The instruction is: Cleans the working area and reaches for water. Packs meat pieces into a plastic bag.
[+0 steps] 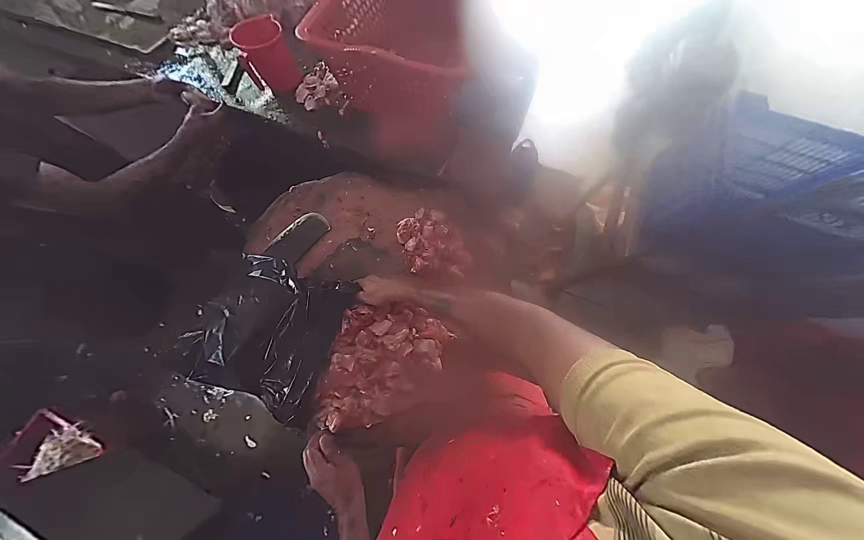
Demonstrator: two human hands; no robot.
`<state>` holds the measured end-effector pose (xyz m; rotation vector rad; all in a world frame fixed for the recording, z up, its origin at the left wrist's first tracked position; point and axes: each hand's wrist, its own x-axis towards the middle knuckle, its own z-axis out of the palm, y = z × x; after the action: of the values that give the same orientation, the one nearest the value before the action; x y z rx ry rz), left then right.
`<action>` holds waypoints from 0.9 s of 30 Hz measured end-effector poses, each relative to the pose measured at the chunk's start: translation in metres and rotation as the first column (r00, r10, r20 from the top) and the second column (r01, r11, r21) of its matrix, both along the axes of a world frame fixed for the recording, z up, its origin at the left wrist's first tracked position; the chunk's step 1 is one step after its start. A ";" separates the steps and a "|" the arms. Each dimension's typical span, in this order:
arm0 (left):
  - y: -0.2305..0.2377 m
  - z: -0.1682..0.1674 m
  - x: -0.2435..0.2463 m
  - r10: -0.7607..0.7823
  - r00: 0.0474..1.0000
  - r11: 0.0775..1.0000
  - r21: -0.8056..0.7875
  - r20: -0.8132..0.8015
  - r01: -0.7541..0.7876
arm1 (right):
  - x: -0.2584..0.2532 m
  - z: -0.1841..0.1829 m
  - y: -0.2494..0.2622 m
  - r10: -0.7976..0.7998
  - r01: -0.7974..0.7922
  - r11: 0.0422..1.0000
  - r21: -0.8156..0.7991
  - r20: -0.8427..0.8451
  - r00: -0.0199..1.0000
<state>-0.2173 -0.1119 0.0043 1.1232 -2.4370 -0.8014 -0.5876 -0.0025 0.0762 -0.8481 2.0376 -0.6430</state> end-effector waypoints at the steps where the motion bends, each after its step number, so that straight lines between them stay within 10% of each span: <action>1: -0.004 0.001 -0.003 0.012 0.998 1.000 0.020 -0.055 -0.011 | 0.001 0.002 0.002 -0.007 0.007 1.000 -0.010 0.005 1.000; 12: -0.046 0.021 -0.056 0.242 0.964 0.915 0.356 -0.109 -0.189 | 0.012 -0.015 0.011 -0.125 0.125 0.989 -0.083 0.009 0.992; 18: -0.062 0.026 -0.062 0.444 0.815 0.677 0.735 -0.371 -0.035 | 0.015 -0.027 0.002 -0.133 0.132 0.991 -0.036 -0.040 0.990; 21: -0.075 0.018 -0.062 0.268 0.903 0.844 0.534 -0.336 -0.052 | 0.029 -0.012 0.013 -0.128 0.111 0.987 -0.112 -0.160 0.979; 23: -0.080 0.017 -0.054 0.039 0.983 0.952 0.306 -0.177 0.017 | 0.026 0.065 0.001 -0.005 -0.014 0.931 0.364 0.053 0.999; 25: -0.079 0.012 -0.041 -0.068 0.997 0.989 0.134 0.020 0.065 | 0.022 -0.001 0.005 -0.068 0.067 0.998 -0.010 -0.153 0.986; 27: -0.073 0.006 -0.027 -0.119 0.980 0.993 0.037 0.158 0.115 | 0.012 -0.018 -0.005 -0.029 0.034 0.999 0.033 -0.139 0.990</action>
<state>-0.2447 -0.1853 0.0102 1.1011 -2.6537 -0.8106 -0.5759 -0.0078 0.0584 -0.8625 2.1841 -0.5774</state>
